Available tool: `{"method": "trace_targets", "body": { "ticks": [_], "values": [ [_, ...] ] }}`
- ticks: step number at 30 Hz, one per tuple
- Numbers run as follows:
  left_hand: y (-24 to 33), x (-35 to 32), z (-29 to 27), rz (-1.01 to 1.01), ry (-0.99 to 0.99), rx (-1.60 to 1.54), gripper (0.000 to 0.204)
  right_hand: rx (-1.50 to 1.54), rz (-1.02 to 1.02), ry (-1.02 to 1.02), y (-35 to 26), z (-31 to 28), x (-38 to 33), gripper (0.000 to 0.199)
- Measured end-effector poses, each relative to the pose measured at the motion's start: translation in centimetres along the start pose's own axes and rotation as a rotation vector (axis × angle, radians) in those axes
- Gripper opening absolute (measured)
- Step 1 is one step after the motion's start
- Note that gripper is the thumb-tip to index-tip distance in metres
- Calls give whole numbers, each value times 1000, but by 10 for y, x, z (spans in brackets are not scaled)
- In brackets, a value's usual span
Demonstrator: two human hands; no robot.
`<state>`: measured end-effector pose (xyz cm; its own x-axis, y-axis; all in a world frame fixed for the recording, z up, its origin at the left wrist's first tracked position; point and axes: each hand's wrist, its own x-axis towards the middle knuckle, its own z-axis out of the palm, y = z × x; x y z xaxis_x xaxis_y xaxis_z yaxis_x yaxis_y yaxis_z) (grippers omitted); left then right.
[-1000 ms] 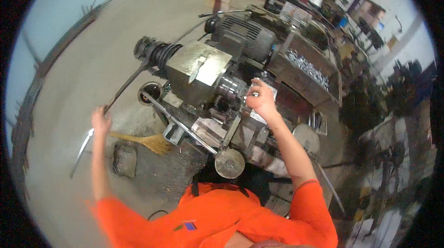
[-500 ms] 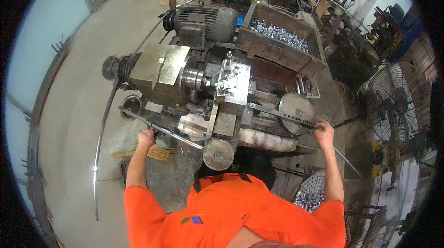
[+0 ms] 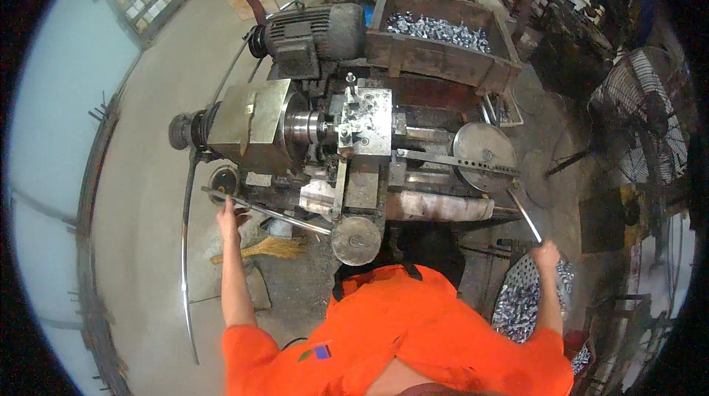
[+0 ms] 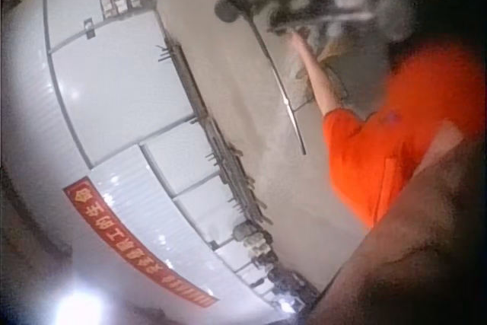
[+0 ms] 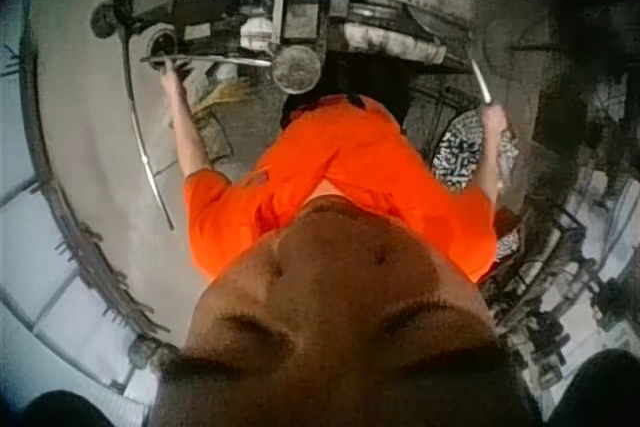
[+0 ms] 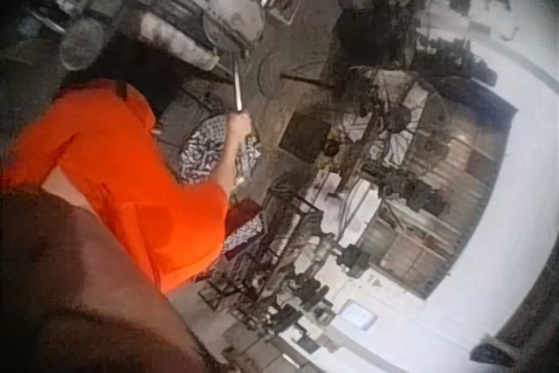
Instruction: The person operates a metalworking machine, repeatedly inserting small metal pieces into the machine and using a long metal rod to manipulate the mechanism. The person removes processed pieces and places them into a nearby container.
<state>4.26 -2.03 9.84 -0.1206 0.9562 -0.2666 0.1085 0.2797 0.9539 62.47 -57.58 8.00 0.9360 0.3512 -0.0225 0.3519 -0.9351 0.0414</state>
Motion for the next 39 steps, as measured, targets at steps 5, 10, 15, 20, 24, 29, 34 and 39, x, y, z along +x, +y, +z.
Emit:
{"method": "trace_targets", "body": {
  "ticks": [5,10,15,20,24,29,34,39],
  "values": [
    [-20,7,38,92,102,-87,31,379,17,-62,-48,-7,-84,27],
    [-19,9,34,96,60,-25,29,642,23,-53,-73,-4,-108,26],
    [-20,9,38,111,46,5,30,547,40,-21,-71,10,-111,29],
    [-2,6,34,-2,-27,128,29,550,26,-110,-81,-11,-115,33],
    [1,3,30,-41,-14,218,28,339,-90,48,-37,15,-77,38],
    [-2,-1,38,2,-36,151,29,-81,-14,-29,9,-9,48,48],
    [7,-5,36,-20,-178,82,40,-165,47,278,-13,-6,114,63],
    [-62,38,-15,-70,-81,109,45,186,-240,560,-78,2,47,77]
  ]
}}
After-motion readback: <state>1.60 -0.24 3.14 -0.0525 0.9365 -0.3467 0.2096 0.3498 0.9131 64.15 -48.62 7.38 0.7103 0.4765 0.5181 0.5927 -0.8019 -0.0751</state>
